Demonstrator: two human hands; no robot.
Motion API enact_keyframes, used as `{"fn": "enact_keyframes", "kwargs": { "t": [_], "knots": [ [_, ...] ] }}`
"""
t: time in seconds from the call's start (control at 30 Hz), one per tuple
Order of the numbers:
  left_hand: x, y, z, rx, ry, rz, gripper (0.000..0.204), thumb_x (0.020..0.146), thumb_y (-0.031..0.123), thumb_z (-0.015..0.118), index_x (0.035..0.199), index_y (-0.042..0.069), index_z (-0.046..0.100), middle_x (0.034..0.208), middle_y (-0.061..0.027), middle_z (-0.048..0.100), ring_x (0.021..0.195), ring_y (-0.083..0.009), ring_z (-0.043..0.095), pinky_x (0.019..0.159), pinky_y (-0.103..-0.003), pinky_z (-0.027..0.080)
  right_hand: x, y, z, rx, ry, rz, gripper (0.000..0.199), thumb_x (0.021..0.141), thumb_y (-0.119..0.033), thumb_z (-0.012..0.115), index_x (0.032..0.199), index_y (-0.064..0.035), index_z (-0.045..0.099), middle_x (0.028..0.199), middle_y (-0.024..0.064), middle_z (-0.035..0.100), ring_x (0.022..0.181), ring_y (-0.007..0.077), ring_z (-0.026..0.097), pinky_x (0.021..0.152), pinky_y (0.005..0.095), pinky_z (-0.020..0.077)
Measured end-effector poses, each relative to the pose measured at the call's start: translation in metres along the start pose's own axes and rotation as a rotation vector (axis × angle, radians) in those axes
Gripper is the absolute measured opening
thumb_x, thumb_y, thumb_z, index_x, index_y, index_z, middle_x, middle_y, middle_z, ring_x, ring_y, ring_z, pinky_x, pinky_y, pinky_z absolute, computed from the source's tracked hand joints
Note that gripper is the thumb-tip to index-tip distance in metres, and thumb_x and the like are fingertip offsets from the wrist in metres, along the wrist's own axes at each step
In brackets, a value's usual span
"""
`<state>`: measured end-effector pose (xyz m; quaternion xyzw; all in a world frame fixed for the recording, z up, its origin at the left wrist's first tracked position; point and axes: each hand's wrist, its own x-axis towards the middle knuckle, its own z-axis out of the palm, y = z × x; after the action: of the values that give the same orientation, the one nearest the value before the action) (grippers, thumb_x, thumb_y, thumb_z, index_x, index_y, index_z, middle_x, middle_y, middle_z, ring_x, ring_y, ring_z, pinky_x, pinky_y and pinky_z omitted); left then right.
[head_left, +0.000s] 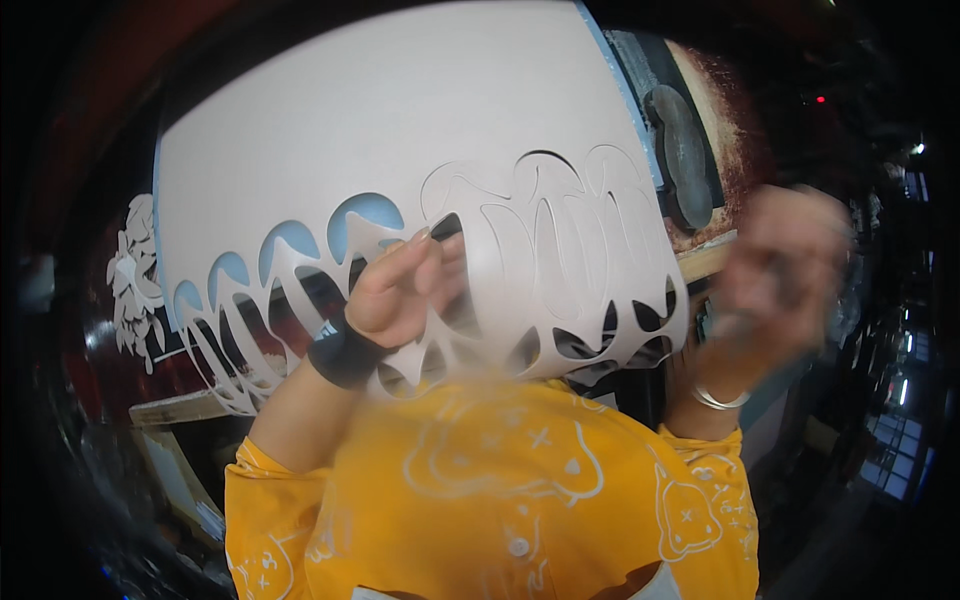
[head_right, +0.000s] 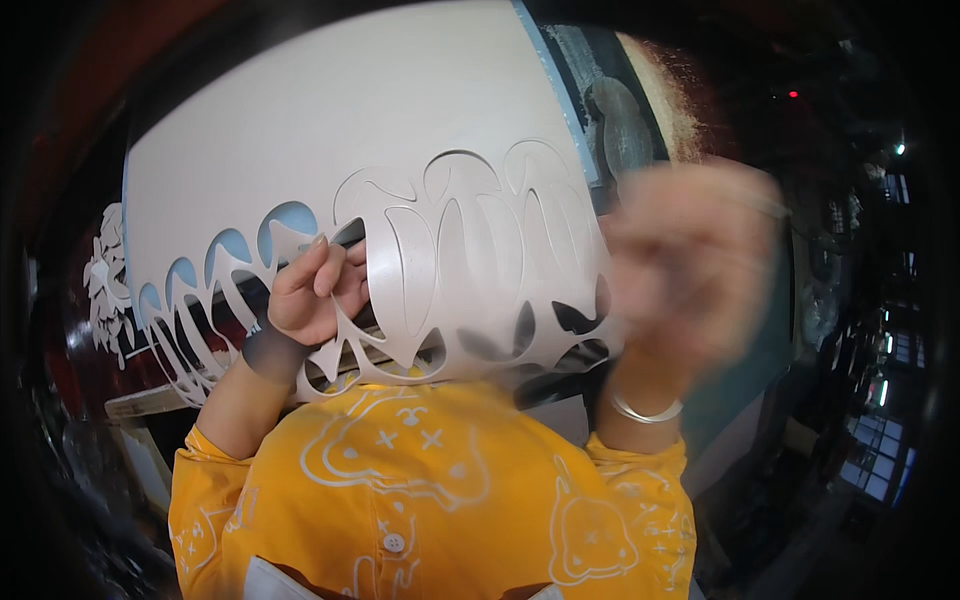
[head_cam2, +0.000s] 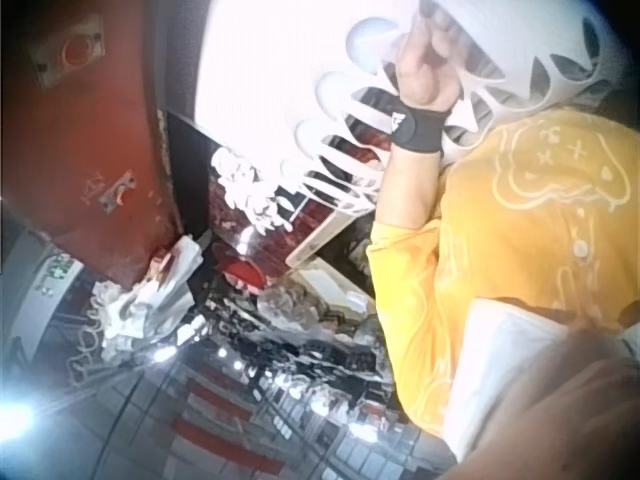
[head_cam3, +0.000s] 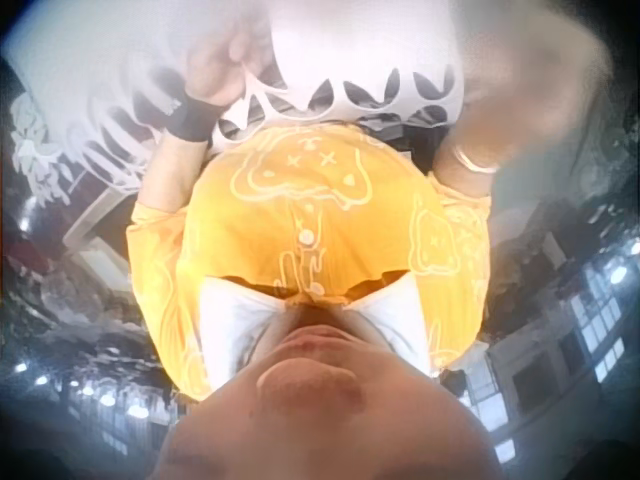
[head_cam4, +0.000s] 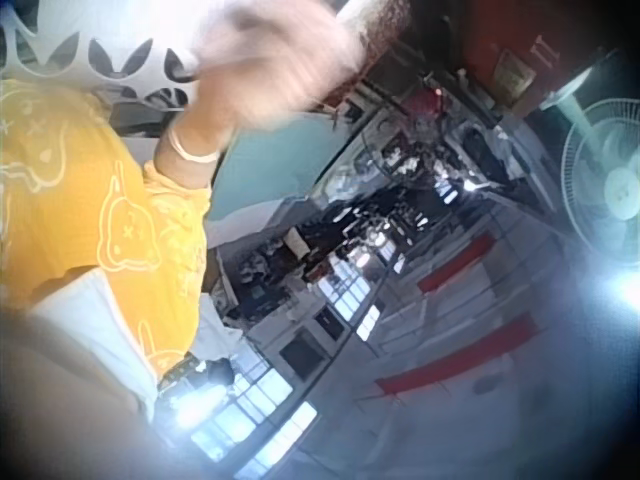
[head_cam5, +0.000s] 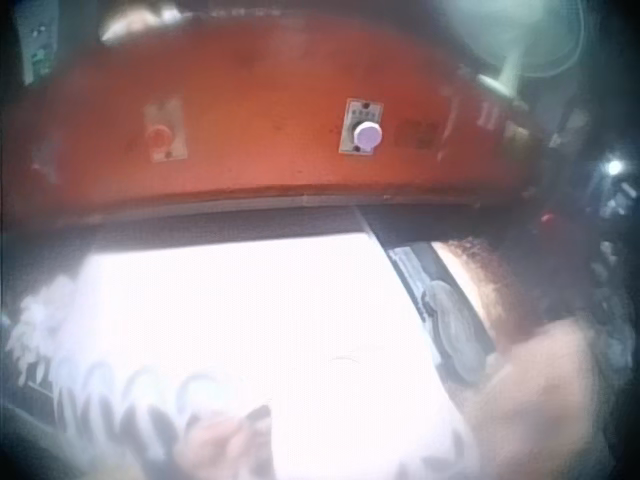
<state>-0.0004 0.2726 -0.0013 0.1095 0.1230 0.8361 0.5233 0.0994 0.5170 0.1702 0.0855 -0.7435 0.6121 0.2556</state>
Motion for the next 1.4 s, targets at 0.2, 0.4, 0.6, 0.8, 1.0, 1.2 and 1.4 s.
{"fn": "enact_keyframes", "kwargs": {
  "t": [0.2, 0.4, 0.6, 0.8, 1.0, 1.2, 1.4],
  "knots": [
    [0.014, -0.005, 0.028, -0.109, 0.215, 0.012, 0.038, 0.1, 0.028, 0.035, 0.076, 0.004, 0.051, 0.113, -0.0162, 0.057, 0.11, -0.0252, 0.054, 0.098, -0.038, 0.041, -0.041, 0.103, 0.064, -0.698, -0.191, 0.142, 0.022, 0.077, -0.018, 0.069, 0.087, -0.0024, 0.057, 0.076, 0.0098, 0.057, 0.065, 0.0262, 0.057, 0.059, 0.0328, 0.0473],
    [0.01, -0.003, 0.043, 0.25, 0.467, -0.103, 0.044, 0.101, 0.03, 0.032, 0.121, -0.008, 0.042, 0.123, -0.0213, 0.052, 0.11, -0.0276, 0.057, 0.092, -0.037, 0.05, 0.002, 0.04, 0.031, 0.264, -0.197, -0.048, 0.01, 0.087, -0.017, 0.057, 0.088, -0.0072, 0.057, 0.073, 0.0026, 0.057, 0.062, 0.0132, 0.055, 0.054, 0.0246, 0.0455],
    [0.003, -0.007, 0.047, 0.271, 0.276, 0.01, 0.049, 0.1, 0.022, 0.029, 0.138, -0.009, 0.023, 0.144, -0.0218, 0.029, 0.129, -0.0364, 0.038, 0.106, -0.046, 0.036, 0.056, 0.074, 0.038, -0.216, -0.344, 0.207, 0.023, 0.079, -0.023, 0.07, 0.078, -0.0015, 0.06, 0.064, 0.0001, 0.057, 0.056, 0.0077, 0.051, 0.053, 0.0232, 0.0424],
    [0.002, -0.01, 0.028, 0.117, 0.31, 0.07, 0.051, 0.099, 0.027, 0.033, 0.141, -0.001, 0.022, 0.145, -0.0206, 0.029, 0.132, -0.0361, 0.034, 0.108, -0.047, 0.031, 0.034, 0.139, 0.103, -0.658, -0.401, -0.194, 0.025, 0.08, -0.023, 0.063, 0.086, 0.0006, 0.056, 0.073, 0.0197, 0.058, 0.063, 0.032, 0.057, 0.062, 0.0388, 0.0479],
    [-0.024, -0.01, 0.069, 0.371, 0.598, 0.096, 0.053, 0.099, 0.025, 0.036, 0.139, -0.007, 0.025, 0.143, -0.0223, 0.033, 0.134, -0.0301, 0.032, 0.11, -0.04, 0.029, 0.057, 0.126, 0.047, -0.065, 0.426, 0.105, 0.013, 0.092, -0.018, 0.058, 0.088, -0.006, 0.053, 0.065, -0.0015, 0.053, 0.053, 0.0048, 0.048, 0.046, 0.0183, 0.0386],
    [-0.014, -0.017, 0.105, 0.731, 0.423, 0.018, 0.055, 0.097, 0.023, 0.041, 0.141, -0.005, 0.023, 0.145, -0.0184, 0.032, 0.133, -0.0276, 0.034, 0.11, -0.036, 0.026, 0.012, 0.105, -0.008, 0.268, 0.037, 0.511, 0.044, 0.081, -0.029, 0.071, 0.108, -0.0025, 0.049, 0.068, -0.0005, 0.052, 0.053, 0.0032, 0.045, 0.047, 0.0156, 0.0362],
    [0.048, -0.049, 0.052, 0.132, 0.458, -0.155, 0.041, 0.098, 0.03, 0.043, 0.125, 0.0, 0.047, 0.122, -0.011, 0.055, 0.113, -0.0188, 0.051, 0.101, -0.034, 0.037, -0.02, 0.085, 0.001, 0.013, -0.213, 0.589, 0.047, 0.072, -0.014, 0.074, 0.11, -0.0033, 0.05, 0.083, 0.009, 0.057, 0.074, 0.017, 0.057, 0.068, 0.0291, 0.0472]
  ]
}}
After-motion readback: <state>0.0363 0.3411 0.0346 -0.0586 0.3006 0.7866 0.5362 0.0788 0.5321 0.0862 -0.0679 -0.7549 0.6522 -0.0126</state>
